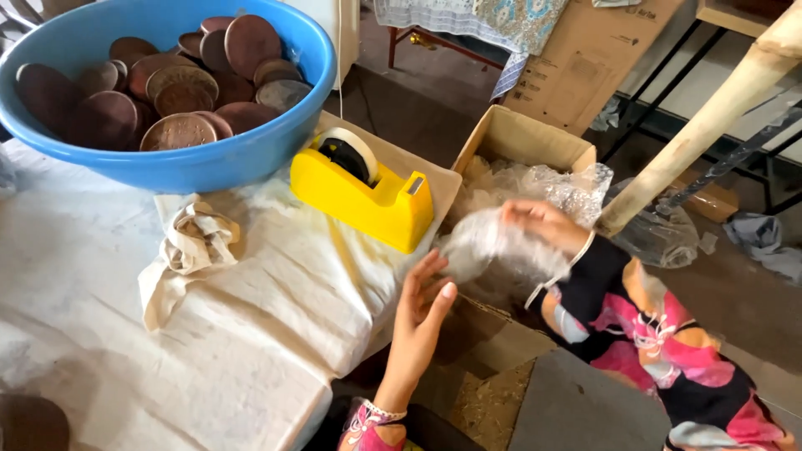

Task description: Wrapping round brown discs in bubble wrap and securing them.

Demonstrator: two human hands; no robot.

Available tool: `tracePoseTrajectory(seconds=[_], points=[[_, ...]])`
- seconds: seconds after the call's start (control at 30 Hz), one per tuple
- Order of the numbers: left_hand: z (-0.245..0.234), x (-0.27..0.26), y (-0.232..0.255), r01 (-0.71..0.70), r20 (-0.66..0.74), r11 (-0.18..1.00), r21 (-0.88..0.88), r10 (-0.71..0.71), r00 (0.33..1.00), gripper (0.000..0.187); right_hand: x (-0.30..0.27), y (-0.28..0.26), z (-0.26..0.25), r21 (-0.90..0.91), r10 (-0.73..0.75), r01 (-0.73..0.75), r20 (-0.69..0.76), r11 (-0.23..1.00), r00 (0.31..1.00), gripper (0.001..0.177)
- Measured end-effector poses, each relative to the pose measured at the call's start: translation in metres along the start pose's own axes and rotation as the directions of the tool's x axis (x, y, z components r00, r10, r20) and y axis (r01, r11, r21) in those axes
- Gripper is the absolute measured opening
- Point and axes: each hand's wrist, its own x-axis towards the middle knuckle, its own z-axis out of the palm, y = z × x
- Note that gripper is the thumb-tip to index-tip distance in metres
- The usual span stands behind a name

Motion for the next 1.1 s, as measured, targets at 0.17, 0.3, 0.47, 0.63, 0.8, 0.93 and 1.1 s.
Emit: tracePoseTrajectory(seconds=[0.17, 0.3, 0.47, 0.63, 0.8, 0.93, 1.1], points=[[0.007, 0.001, -0.015, -0.057, -0.019, 0.997, 0.042, 0.058, 0.998, 0.072, -0.022, -0.014, 0.05, -0.233, -0.243, 0.354, 0.398, 0.906, 0.885, 0.037], [-0.006, -0.001, -0.02, 0.021, -0.148, 0.999, 0.025, -0.017, 0.989, 0.037, -0.012, -0.01, 0.039, -0.714, -0.117, 0.13, 0.068, 0.688, 0.991, 0.026], [-0.025, -0.004, -0.023, -0.049, -0.307, 0.998, -0.04, 0.034, 0.951, 0.014, 0.01, -0.008, 0.024, -0.897, -0.244, 0.17, 0.073, 0.407, 0.967, 0.078], [-0.02, -0.006, -0.019, -0.087, -0.386, 0.992, 0.095, 0.117, 0.915, 0.015, 0.044, 0.051, 0.026, -0.816, -0.069, 0.042, 0.002, 0.577, 0.998, 0.07], [-0.002, -0.007, 0.011, -0.105, -0.232, 0.918, 0.383, 0.206, 0.951, 0.019, 0.047, 0.041, 0.014, -0.857, 0.021, -0.092, -0.094, 0.507, 0.995, 0.034], [0.028, 0.005, 0.021, 0.008, -0.303, 0.77, 0.638, 0.241, 0.922, 0.047, 0.028, 0.02, -0.045, -0.159, -0.364, 0.328, -0.359, 0.931, 0.859, 0.026], [0.04, 0.041, -0.031, -0.312, 0.205, 0.342, 0.887, 0.314, 0.927, 0.033, -0.031, -0.064, -0.039, 0.652, -0.21, 0.452, -0.417, 0.608, 0.884, 0.02]])
